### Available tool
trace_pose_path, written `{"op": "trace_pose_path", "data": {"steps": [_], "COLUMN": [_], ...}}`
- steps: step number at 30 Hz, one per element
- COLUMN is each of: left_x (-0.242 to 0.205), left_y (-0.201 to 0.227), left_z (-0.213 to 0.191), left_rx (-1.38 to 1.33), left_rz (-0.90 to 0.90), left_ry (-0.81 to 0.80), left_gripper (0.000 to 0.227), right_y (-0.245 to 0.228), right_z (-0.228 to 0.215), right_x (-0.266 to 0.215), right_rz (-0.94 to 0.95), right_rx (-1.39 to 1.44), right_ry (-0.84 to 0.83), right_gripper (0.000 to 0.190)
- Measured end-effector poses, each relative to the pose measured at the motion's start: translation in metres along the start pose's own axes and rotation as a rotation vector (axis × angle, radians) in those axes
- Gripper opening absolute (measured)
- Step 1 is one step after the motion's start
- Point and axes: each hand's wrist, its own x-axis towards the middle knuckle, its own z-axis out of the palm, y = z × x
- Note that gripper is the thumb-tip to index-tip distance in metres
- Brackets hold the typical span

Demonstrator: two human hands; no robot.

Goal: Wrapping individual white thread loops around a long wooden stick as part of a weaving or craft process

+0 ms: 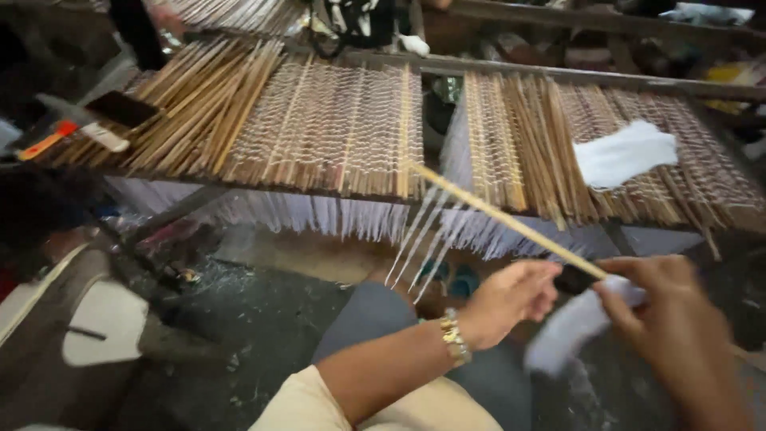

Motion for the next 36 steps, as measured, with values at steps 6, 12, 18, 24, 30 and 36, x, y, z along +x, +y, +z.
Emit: {"op": "trace_pose_path", "data": {"steps": [6, 12, 18, 24, 30, 36], "left_x": [0.001, -0.014, -0.016, -0.03, -0.024, -0.021], "left_y": [0.055, 0.062, 0.056, 0.064, 0.047, 0.055], "left_z": [0.01, 0.013, 0.009, 0.022, 0.022, 0.018], "left_rx": [0.43, 0.674, 0.815, 0.586, 0.918, 0.785], "left_rz": [0.281, 0.335, 0.439, 0.339, 0.501, 0.572], "left_ry": [0.138, 0.159, 0.08, 0.011, 0.057, 0.054], "left_gripper": [0.04, 0.035, 0.015, 0.022, 0.031, 0.01], "right_y": [-0.014, -0.026, -0.026, -0.03, -0.033, -0.034], "right_z": [-0.003, -0.008, 0.003, 0.004, 0.002, 0.002], "right_x": [-0.001, 0.0, -0.003, -0.002, -0.002, -0.004], "right_rz": [0.016, -0.127, -0.059, -0.014, -0.047, -0.042], "right_rx": [0.098, 0.441, 0.452, 0.446, 0.501, 0.5], "right_ry": [-0.095, -0.03, 0.07, 0.075, 0.076, 0.075], "right_gripper": [0.03, 0.03, 0.019, 0.014, 0.01, 0.012]}}
